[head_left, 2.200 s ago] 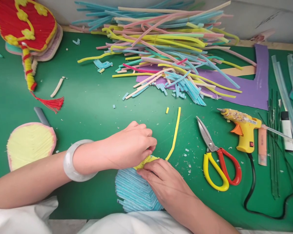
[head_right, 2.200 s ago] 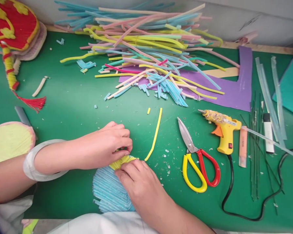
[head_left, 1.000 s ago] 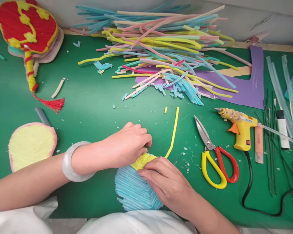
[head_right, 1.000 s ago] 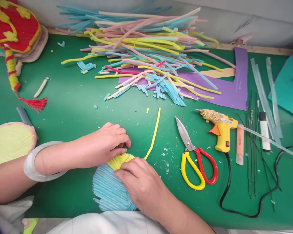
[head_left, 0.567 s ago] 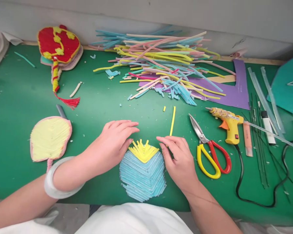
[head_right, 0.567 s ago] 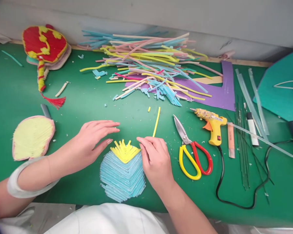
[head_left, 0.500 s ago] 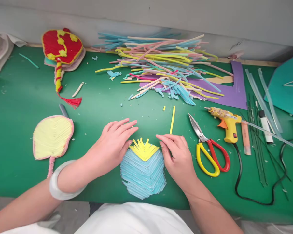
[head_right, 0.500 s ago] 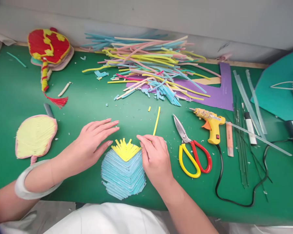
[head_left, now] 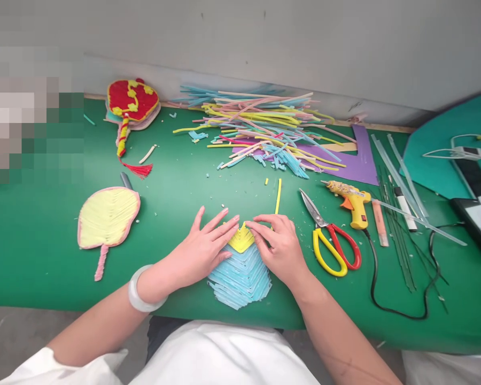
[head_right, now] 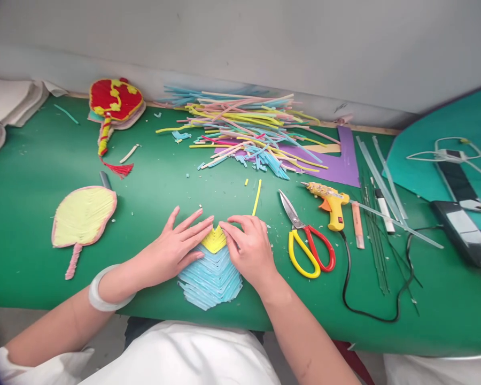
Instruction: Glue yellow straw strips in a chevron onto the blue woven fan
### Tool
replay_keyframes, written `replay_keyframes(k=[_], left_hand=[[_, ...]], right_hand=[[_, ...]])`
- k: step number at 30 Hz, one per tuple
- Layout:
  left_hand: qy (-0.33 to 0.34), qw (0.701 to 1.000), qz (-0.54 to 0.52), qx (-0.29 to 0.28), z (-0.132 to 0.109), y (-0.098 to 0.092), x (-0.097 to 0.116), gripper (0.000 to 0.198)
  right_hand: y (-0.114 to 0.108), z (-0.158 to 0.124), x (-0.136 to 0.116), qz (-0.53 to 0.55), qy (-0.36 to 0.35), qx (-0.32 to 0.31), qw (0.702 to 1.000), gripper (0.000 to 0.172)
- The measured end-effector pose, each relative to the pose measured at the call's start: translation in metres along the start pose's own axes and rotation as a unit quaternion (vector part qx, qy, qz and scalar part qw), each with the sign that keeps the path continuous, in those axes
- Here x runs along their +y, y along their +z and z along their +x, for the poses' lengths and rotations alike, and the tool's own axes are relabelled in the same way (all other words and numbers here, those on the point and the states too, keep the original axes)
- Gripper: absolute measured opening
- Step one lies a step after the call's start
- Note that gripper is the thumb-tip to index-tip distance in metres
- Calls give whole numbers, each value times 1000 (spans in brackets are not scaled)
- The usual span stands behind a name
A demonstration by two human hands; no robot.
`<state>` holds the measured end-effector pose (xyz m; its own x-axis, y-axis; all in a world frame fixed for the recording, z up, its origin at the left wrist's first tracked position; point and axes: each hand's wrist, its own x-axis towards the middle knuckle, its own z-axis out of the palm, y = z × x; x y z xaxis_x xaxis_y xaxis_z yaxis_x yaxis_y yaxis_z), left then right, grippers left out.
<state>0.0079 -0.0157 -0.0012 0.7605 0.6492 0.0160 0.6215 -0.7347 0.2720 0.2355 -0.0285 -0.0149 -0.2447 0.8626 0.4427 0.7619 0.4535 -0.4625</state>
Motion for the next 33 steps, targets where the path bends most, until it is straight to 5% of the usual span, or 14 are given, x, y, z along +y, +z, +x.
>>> replay_keyframes(k=[13,23,28,33], left_hand=[[15,1000,-15,14,-9,8,-2,58],[-56,990,-31,125,-11,-12,-11,50],[-24,994,-39,103,-11,-11,-11,38],[15,996,-43,78,-12,-11,-9,33]], right_hand=[[4,-2,3,10,-19,-60,998,28],[-3,3,7,16,26,50,998,20],[-4,4,6,33,44,59,997,16],[-11,5,9,60,221,143,963,28]])
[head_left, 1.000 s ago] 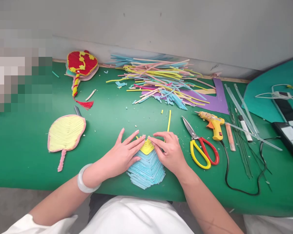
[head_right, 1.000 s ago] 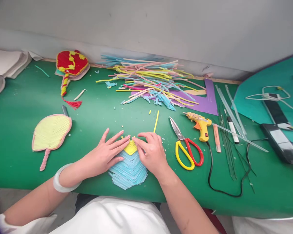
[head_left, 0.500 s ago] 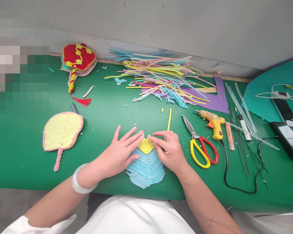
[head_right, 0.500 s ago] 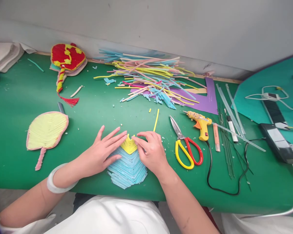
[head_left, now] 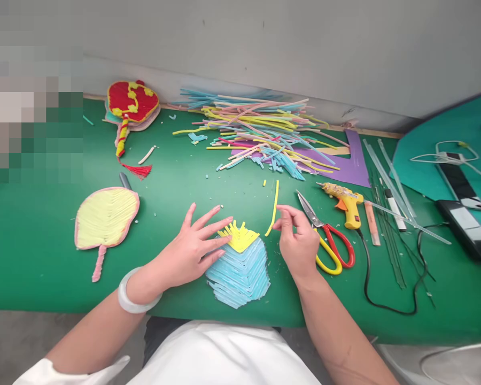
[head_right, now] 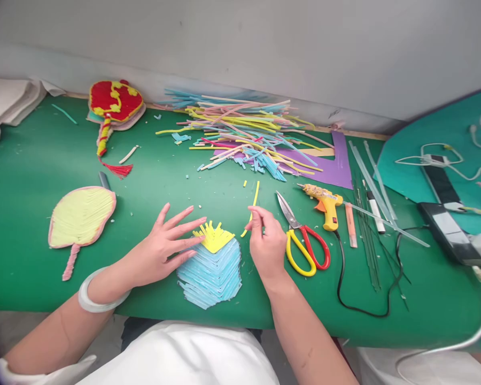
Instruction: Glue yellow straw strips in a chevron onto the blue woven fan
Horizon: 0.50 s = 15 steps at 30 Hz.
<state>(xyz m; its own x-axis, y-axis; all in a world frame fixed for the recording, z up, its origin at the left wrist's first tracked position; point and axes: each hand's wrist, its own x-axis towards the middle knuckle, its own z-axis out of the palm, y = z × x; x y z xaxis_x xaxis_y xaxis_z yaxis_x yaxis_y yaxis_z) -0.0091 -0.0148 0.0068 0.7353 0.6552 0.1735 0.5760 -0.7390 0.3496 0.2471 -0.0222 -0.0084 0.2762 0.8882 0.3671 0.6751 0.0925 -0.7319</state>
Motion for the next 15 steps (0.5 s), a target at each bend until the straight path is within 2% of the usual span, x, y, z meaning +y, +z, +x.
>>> replay_keyframes(k=[2,3,6,8,10,15], left_hand=[[6,1000,9,-13,0,-1,0,32],[7,1000,13,-16,-1,-1,-1,32],[1,1000,7,2,-1,-2,-3,36],[-15,999,-6,36,-1,-3,-4,37],[-32,997,-18,75,-2,-4,-6,37],[-62,983,-44,166,-3,-5,-9,33]], right_hand=[[-3,5,6,-18,70,40,997,31],[-4,8,10,-35,82,44,995,31],[-3,15,21,-133,50,-14,990,29],[0,15,27,-214,27,-67,974,27],[4,12,30,-255,17,-94,962,21],[7,8,32,-229,-4,-47,972,12]])
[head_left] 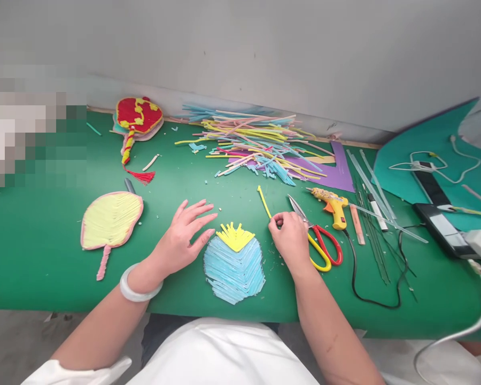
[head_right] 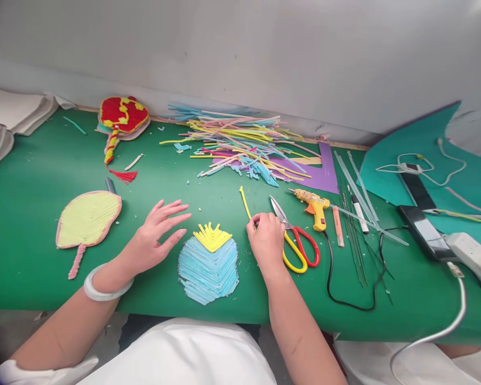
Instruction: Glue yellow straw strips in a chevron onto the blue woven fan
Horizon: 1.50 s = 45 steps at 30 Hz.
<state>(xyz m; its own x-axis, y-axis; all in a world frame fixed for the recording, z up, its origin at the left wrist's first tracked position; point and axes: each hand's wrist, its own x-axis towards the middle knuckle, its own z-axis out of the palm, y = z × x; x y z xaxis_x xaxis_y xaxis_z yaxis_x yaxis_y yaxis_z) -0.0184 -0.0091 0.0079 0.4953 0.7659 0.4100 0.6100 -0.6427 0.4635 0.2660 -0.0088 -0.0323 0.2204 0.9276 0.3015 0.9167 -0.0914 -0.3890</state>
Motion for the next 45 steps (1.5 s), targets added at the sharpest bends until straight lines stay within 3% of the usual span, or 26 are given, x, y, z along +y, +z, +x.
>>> replay_keyframes(k=[6,9,13,16,19,27,35,45], left_hand=[[-29,993,-10,117,4,0,2,26],[-43,986,-4,161,-3,2,15,24],[-36,982,13,183,-36,13,45,36],[-20,990,18,135,-63,25,64,43],[0,996,52,78,-76,35,74,41],[-6,987,154,-39,-67,43,73,45],[1,976,196,-96,-68,47,71,53],[18,971,208,-113,-65,48,68,62]], right_hand=[[-12,-2,-12,192,32,99,976,10],[-20,-17,-24,232,-26,69,970,17],[-26,-53,-32,215,-140,30,966,20],[-27,-77,-37,193,-182,11,964,18],[-27,-91,-44,142,-175,15,974,16],[-28,-108,-53,64,-174,5,983,16],[-21,-114,-48,68,-165,18,984,18],[-19,-118,-49,56,-155,19,986,16]])
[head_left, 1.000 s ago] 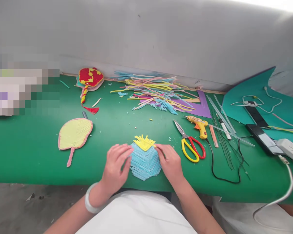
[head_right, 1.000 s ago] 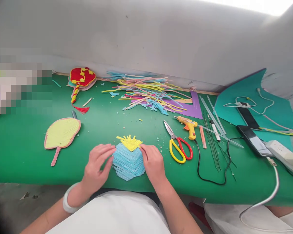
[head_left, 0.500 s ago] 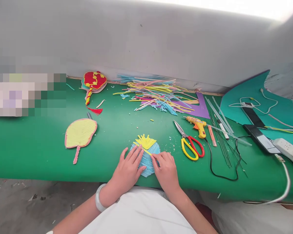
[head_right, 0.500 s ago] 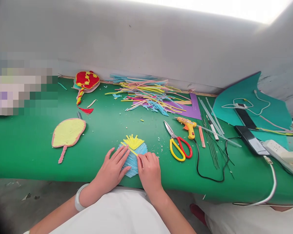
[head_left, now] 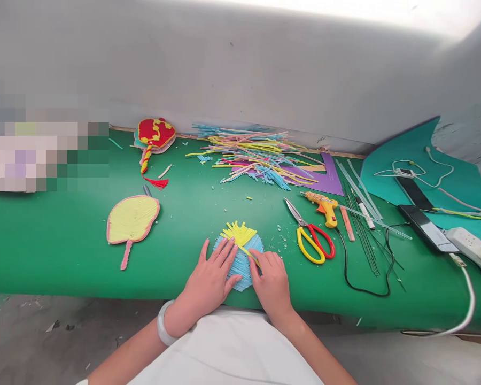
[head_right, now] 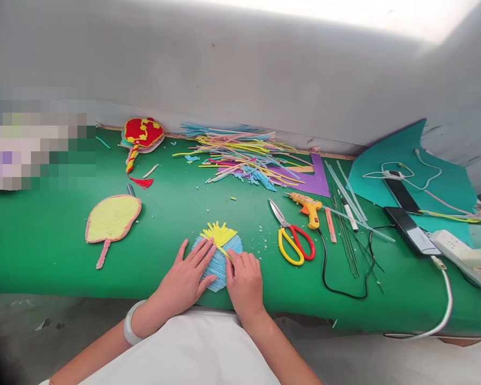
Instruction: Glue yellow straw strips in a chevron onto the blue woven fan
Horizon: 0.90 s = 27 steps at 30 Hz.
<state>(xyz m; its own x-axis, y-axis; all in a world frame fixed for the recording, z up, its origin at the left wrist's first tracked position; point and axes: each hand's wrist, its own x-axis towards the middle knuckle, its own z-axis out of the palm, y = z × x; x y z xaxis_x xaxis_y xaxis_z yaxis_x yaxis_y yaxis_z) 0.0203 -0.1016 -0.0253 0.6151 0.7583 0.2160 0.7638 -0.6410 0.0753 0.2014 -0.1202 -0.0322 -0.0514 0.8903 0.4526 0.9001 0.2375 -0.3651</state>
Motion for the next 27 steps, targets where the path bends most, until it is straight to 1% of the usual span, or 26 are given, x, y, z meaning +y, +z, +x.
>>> replay_keyframes(k=[6,11,17,23,27], left_hand=[[-9,1000,3,-7,1,2,1,63],[-23,1000,10,-10,0,2,2,66],[-19,999,12,-24,1,4,2,64],[-26,999,5,-17,0,4,2,63],[-33,999,-4,-2,-1,6,2,63]], right_hand=[[1,-1,-1,37,26,5,999,14],[1,2,-2,33,52,-5,998,13],[1,3,-3,30,54,-10,998,12],[3,2,-2,38,65,-18,997,13],[4,2,-1,40,70,-19,997,13]])
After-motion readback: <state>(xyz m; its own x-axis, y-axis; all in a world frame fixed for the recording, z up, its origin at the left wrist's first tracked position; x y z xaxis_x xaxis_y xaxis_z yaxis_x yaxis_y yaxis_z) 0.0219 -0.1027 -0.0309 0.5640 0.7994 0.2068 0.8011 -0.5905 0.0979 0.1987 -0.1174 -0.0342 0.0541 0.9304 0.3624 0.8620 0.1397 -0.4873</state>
